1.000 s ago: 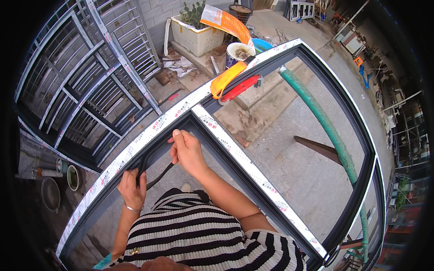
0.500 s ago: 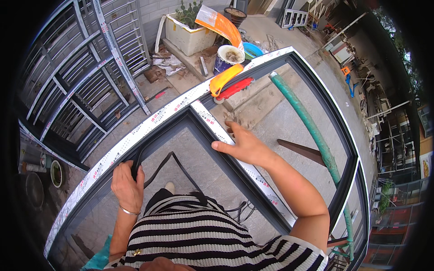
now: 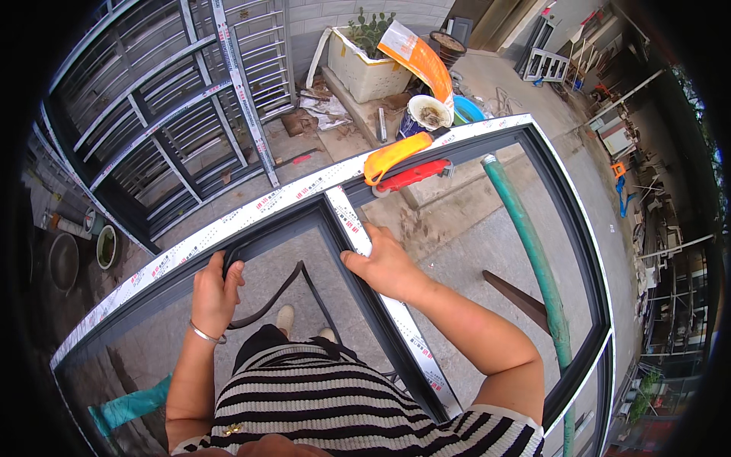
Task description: The person cuts a rubber seal strip using scissors and then presses the rubber strip into the groove of an aluminum window frame by hand.
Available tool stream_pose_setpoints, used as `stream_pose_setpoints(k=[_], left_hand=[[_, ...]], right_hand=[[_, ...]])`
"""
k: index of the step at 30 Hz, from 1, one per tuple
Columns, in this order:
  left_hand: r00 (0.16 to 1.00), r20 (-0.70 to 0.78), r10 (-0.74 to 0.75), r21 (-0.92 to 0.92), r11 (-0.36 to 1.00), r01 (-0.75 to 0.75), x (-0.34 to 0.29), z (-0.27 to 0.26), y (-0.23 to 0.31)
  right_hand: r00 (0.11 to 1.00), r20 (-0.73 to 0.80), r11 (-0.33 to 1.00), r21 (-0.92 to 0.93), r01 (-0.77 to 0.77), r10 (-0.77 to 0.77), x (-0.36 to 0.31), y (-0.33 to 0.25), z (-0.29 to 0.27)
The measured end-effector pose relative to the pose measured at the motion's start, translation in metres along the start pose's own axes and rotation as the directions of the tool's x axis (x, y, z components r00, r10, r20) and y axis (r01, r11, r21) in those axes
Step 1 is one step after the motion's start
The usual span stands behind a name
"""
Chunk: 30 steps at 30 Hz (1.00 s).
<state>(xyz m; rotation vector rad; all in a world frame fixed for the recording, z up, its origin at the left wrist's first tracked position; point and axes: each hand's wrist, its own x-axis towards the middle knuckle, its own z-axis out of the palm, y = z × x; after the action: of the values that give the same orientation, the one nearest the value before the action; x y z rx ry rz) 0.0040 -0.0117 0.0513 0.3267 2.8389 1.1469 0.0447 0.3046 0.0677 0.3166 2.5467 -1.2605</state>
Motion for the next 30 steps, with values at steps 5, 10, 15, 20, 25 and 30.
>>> stream_pose_setpoints(k=[5, 10, 15, 20, 25, 30], left_hand=[[0.979, -0.189, 0.081, 0.103, 0.993, -0.063, 0.0, 0.018, 0.005], [0.961, -0.226, 0.162, 0.308, 0.948, -0.087, 0.005, 0.019, 0.008], [0.956, -0.187, 0.226, 0.319, 0.934, -0.159, 0.009, 0.018, 0.009], [0.955, -0.174, 0.24, 0.31, 0.934, -0.178, 0.011, 0.022, 0.01], [0.954, -0.161, 0.251, 0.317, 0.929, -0.191, 0.009, 0.025, 0.005], [0.983, -0.066, 0.169, 0.332, 0.933, -0.139, 0.004, 0.008, 0.003]], right_hand=[[0.996, -0.075, 0.999, 0.001, 0.053, -0.052, -0.004, -0.009, 0.002], [1.0, -0.011, 1.0, -0.002, 0.022, -0.022, -0.005, -0.016, -0.001], [0.998, -0.048, 0.998, 0.037, 0.047, -0.045, -0.006, -0.011, 0.002], [0.998, -0.041, 0.998, 0.029, 0.054, -0.053, -0.006, -0.012, 0.002], [1.0, -0.029, 0.999, 0.033, 0.012, -0.011, -0.007, -0.014, -0.002], [0.999, -0.047, 1.0, -0.022, -0.015, 0.014, -0.006, -0.019, -0.004]])
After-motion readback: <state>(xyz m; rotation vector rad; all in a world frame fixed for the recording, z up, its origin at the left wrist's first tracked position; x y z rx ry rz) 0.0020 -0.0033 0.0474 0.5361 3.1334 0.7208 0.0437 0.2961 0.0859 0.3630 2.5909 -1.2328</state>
